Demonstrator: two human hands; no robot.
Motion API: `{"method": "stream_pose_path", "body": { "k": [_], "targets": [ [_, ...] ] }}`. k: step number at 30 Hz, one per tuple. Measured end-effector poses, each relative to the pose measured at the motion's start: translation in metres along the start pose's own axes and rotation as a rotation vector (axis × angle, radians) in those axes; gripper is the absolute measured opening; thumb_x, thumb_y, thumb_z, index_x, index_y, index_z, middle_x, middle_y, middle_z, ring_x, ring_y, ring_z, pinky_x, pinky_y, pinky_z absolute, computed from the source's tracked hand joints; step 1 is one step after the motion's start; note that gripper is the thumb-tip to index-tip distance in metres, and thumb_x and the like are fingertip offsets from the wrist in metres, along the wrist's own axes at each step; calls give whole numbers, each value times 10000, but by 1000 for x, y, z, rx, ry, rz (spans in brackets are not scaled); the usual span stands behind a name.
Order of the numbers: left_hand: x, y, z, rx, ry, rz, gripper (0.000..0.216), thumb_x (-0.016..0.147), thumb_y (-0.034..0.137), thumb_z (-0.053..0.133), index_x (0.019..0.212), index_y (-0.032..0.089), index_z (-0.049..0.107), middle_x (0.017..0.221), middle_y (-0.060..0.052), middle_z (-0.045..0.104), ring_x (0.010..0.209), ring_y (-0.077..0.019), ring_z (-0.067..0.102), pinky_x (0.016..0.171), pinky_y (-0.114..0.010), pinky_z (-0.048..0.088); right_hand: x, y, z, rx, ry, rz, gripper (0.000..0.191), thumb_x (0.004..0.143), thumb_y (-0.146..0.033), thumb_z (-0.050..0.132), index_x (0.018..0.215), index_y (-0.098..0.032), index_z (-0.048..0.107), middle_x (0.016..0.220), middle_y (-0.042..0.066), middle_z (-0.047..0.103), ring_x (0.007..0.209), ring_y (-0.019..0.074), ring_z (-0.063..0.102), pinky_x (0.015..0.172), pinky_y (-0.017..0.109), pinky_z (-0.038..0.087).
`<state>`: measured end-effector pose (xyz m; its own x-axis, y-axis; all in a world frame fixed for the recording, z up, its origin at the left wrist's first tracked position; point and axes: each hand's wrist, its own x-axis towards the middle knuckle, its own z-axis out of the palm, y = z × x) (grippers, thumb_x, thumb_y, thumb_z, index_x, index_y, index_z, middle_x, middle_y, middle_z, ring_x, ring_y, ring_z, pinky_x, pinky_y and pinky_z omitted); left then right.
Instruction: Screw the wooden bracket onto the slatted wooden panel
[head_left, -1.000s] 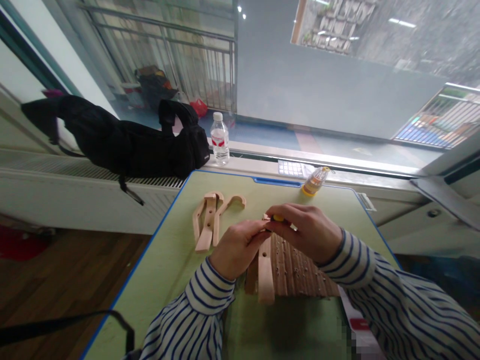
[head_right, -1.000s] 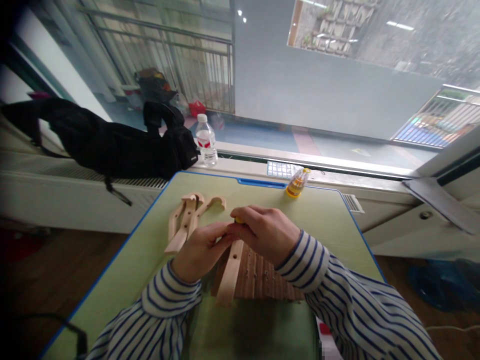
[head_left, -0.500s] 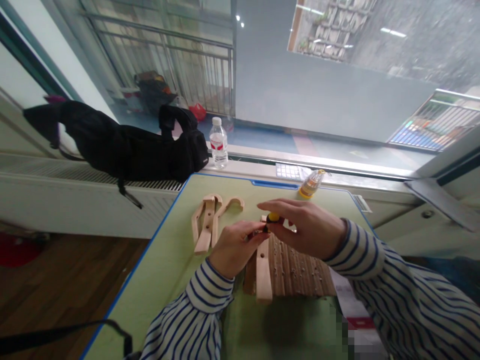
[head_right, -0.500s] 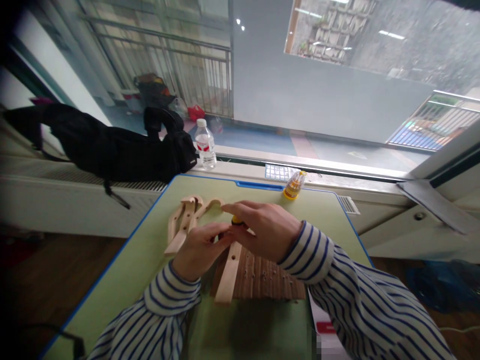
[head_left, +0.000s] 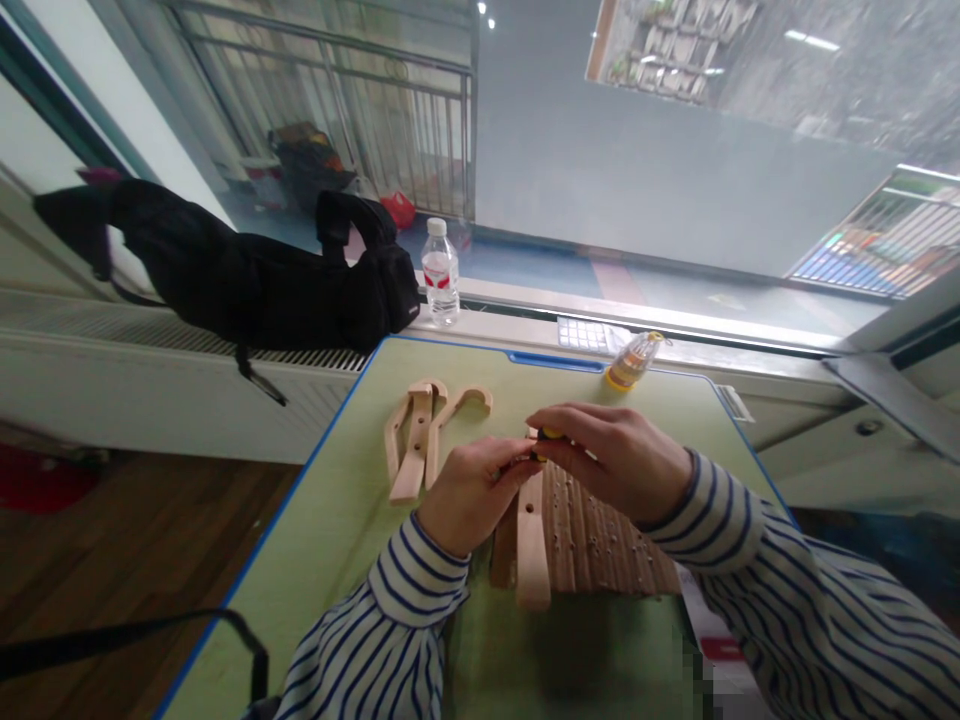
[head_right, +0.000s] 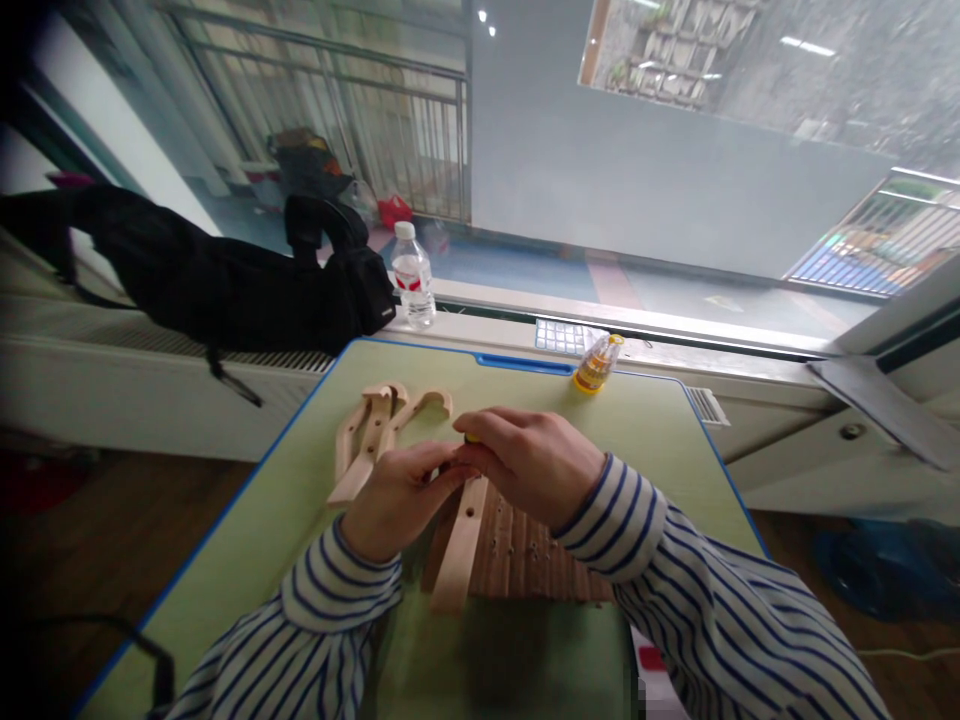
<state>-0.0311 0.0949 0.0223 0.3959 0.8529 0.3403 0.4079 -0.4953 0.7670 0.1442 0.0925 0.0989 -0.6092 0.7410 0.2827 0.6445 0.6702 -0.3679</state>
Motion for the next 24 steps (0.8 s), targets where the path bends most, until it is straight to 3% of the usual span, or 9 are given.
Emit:
{"method": "stream_pose_path", "body": {
  "k": [4, 7, 10, 15, 19, 21, 24],
  "targets": [
    [-4, 7, -5, 52, -7, -49, 146, 839, 261, 535, 941, 212, 627, 796, 13, 644, 705, -118, 566, 643, -226, 419, 0, -2, 0, 0, -13, -5, 275, 896, -295, 426, 1100, -159, 550, 999, 50, 646, 858, 141, 606, 747, 265, 469],
    [-8, 11, -14, 134, -54, -190, 183, 854, 348, 492, 849, 204, 606, 690, 31, 605, 583, -105, 521, 547, -225, 369, 1, -4, 0, 4, -24, -8, 268, 888, -284, 444, 1097, -157, 554, 1007, 45, 647, 866, 141, 610, 753, 262, 473],
    [-14, 9, -21, 196, -194, -309, 255, 860, 382, 451, 725, 195, 558, 588, 44, 556, 513, -101, 482, 485, -227, 304, 3, -5, 0, 7, -25, -7, 261, 877, -275, 468, 1090, -154, 558, 997, 41, 652, 845, 140, 616, 739, 261, 479],
    [-21, 4, -18, 189, -409, -367, 295, 854, 420, 433, 698, 206, 562, 601, 30, 574, 542, -115, 509, 487, -228, 292, 7, -4, 1, 5, -21, -19, 249, 872, -263, 478, 1071, -143, 567, 965, 42, 659, 819, 141, 621, 712, 263, 485],
    [-21, 9, -14, 193, -372, -411, 224, 832, 396, 475, 736, 203, 536, 622, 38, 573, 557, -114, 517, 503, -220, 321, 10, -2, 3, 22, -31, -43, 240, 878, -240, 469, 1065, -125, 567, 959, 50, 660, 816, 136, 620, 699, 253, 484],
    [-23, 13, -17, 142, -410, -391, 199, 820, 405, 499, 794, 213, 548, 632, 50, 584, 561, -108, 532, 514, -211, 342, 11, -1, 3, 27, -35, -54, 240, 882, -236, 466, 1067, -120, 563, 961, 50, 657, 822, 132, 615, 699, 248, 482],
    [-31, 15, -25, 75, -503, -303, 342, 772, 441, 568, 1079, 295, 532, 725, 66, 631, 590, -106, 570, 546, -203, 392, 13, 2, 3, 47, -59, -64, 237, 882, -236, 470, 1071, -123, 557, 938, 37, 653, 798, 118, 605, 678, 235, 475]
  ]
}}
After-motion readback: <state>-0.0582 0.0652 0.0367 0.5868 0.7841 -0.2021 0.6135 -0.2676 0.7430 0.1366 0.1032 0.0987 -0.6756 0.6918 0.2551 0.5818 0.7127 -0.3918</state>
